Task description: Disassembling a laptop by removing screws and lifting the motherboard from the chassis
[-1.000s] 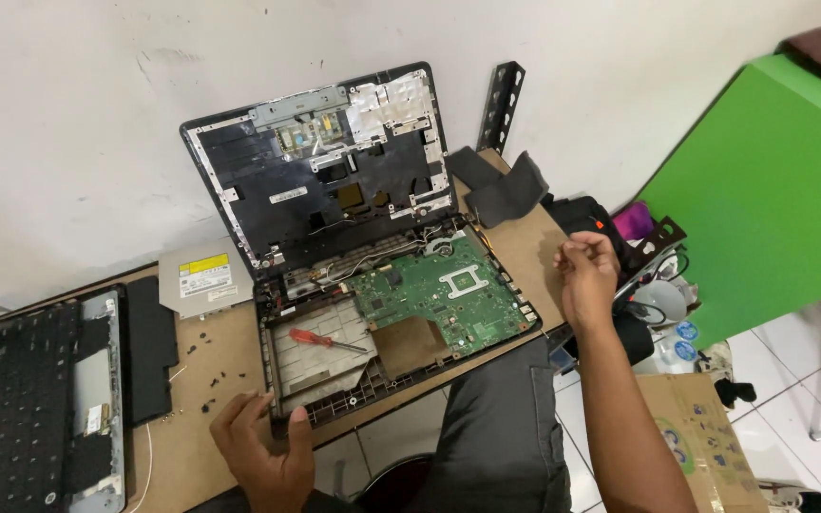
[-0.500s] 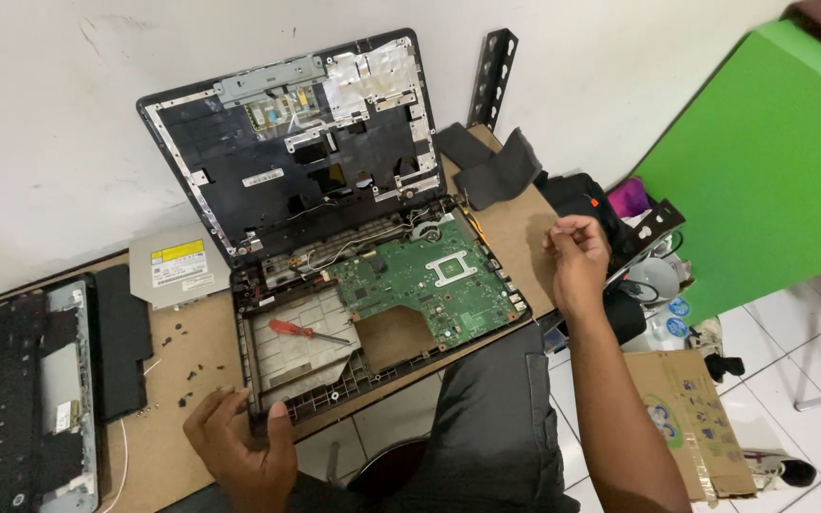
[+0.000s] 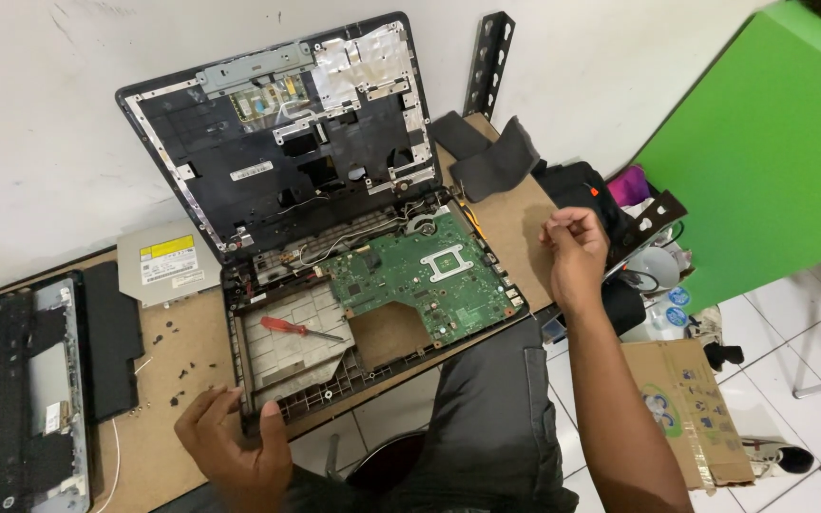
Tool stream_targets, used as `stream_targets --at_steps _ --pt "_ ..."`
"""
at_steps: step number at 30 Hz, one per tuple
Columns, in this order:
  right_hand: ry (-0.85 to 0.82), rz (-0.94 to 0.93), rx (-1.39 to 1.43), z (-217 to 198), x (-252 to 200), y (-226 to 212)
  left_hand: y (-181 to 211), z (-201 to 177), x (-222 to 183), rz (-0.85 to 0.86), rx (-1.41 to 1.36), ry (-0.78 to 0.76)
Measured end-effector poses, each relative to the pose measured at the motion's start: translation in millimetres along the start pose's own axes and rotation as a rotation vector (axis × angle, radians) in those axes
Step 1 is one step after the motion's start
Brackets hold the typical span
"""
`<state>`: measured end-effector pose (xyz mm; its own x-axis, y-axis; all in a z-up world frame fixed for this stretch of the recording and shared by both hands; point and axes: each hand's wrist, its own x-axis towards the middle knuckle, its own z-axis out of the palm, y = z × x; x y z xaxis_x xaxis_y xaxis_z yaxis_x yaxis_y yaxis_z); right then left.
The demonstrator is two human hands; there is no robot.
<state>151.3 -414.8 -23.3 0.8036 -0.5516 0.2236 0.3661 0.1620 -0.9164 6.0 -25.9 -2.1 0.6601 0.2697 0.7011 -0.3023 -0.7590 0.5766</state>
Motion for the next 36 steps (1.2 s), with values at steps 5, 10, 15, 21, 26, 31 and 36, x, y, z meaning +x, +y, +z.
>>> stream_targets --at_steps 5,10,15,21,26,31,36 --pt "0.002 0.003 -0.009 2 -1 -3 -1 0 -1 -0.022 -0.02 -0.006" --pt "0.003 0.019 0.005 2 -1 -3 -2 1 -1 -0.015 -0.016 0.006" --pt "0.01 0.029 -0.026 2 -2 -4 5 -1 1 -0.022 -0.009 -0.001" --pt "0.008 0.035 -0.021 0 0 0 -2 -1 0 0.001 -0.01 -0.013" --pt "0.0 0.006 0.01 0 0 3 2 -3 2 -0.016 -0.033 -0.021" --pt "0.016 0.02 -0.012 0 1 3 -1 -1 1 0.005 -0.046 -0.004" --pt "0.014 0.041 -0.013 7 -6 -10 3 -1 2 -0.03 -0.031 -0.009"
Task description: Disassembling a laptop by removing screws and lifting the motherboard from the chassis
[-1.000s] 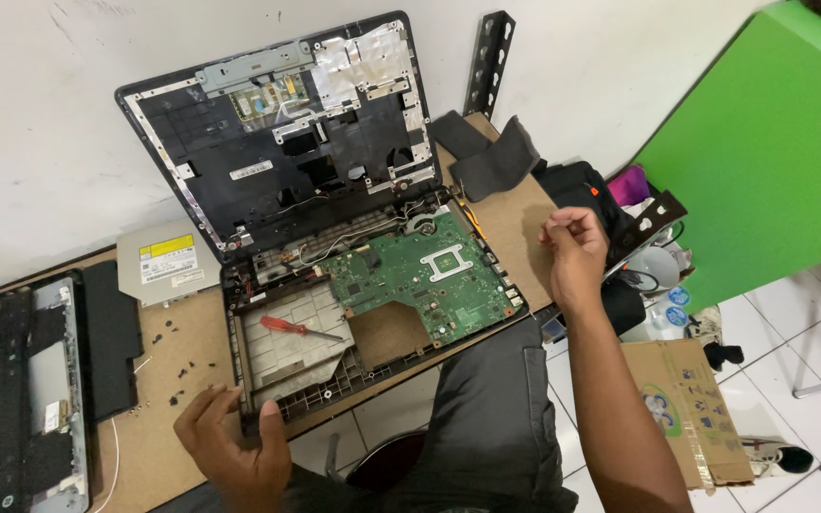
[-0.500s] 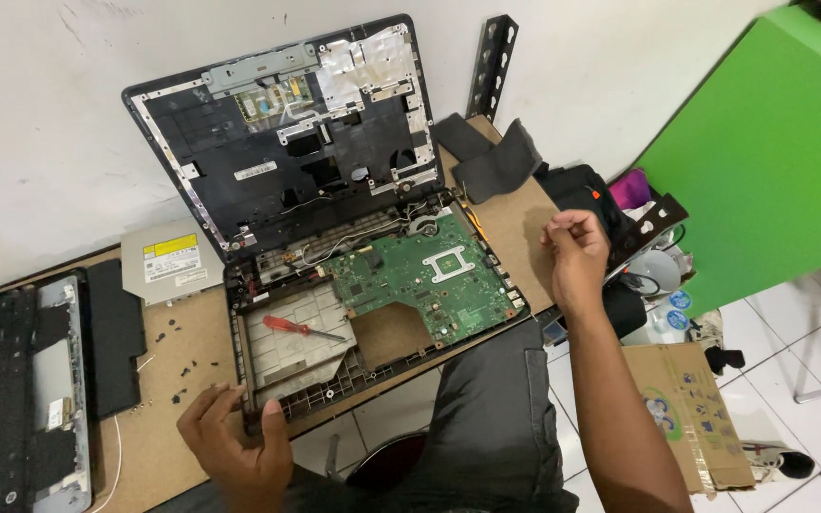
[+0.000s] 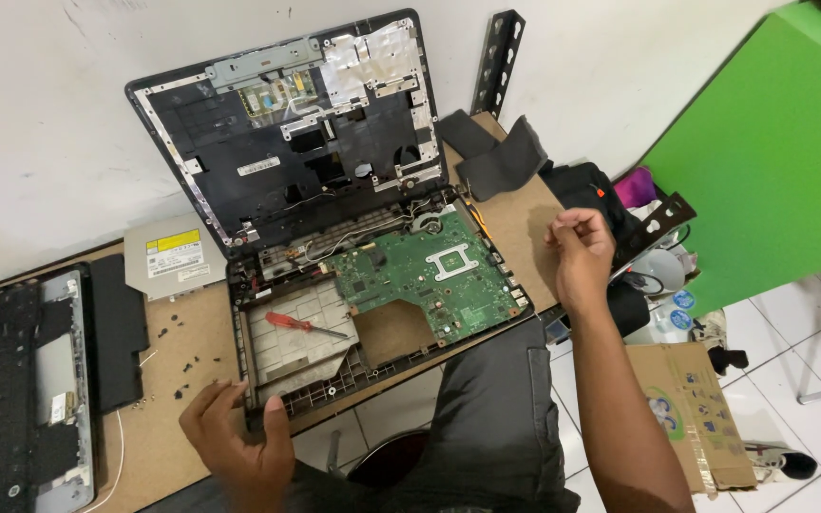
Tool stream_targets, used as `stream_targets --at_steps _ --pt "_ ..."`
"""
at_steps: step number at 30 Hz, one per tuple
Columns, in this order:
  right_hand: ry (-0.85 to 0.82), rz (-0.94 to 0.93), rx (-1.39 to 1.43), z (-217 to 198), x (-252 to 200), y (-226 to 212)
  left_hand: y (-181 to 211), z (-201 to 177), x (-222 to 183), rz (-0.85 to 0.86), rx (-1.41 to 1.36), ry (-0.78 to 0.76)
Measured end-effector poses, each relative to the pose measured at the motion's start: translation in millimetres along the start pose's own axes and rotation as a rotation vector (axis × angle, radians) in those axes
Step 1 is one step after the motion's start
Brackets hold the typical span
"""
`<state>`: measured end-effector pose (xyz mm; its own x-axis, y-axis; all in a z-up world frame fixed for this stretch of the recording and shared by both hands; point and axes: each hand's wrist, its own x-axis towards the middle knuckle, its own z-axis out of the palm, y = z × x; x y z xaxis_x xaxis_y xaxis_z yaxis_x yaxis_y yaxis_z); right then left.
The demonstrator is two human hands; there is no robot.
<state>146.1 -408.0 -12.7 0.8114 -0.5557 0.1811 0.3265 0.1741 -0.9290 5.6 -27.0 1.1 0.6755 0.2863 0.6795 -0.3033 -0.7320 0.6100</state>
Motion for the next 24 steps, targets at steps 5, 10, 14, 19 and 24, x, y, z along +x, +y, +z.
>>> stream_targets --at_steps 5,10,14,19,24 --pt "-0.013 -0.023 0.02 -6 5 11 -3 0 -2 0.008 -0.017 -0.005" --pt "0.0 -0.029 0.006 -5 5 10 -1 1 -1 0.01 0.012 0.0" --pt "-0.014 -0.049 0.017 -7 7 13 -1 1 0 0.021 0.01 0.005" --pt "-0.012 -0.05 0.006 -7 7 12 -1 1 -2 0.015 0.006 0.004" --pt "-0.015 -0.04 0.021 -6 6 11 -4 2 -2 0.016 0.008 0.01"
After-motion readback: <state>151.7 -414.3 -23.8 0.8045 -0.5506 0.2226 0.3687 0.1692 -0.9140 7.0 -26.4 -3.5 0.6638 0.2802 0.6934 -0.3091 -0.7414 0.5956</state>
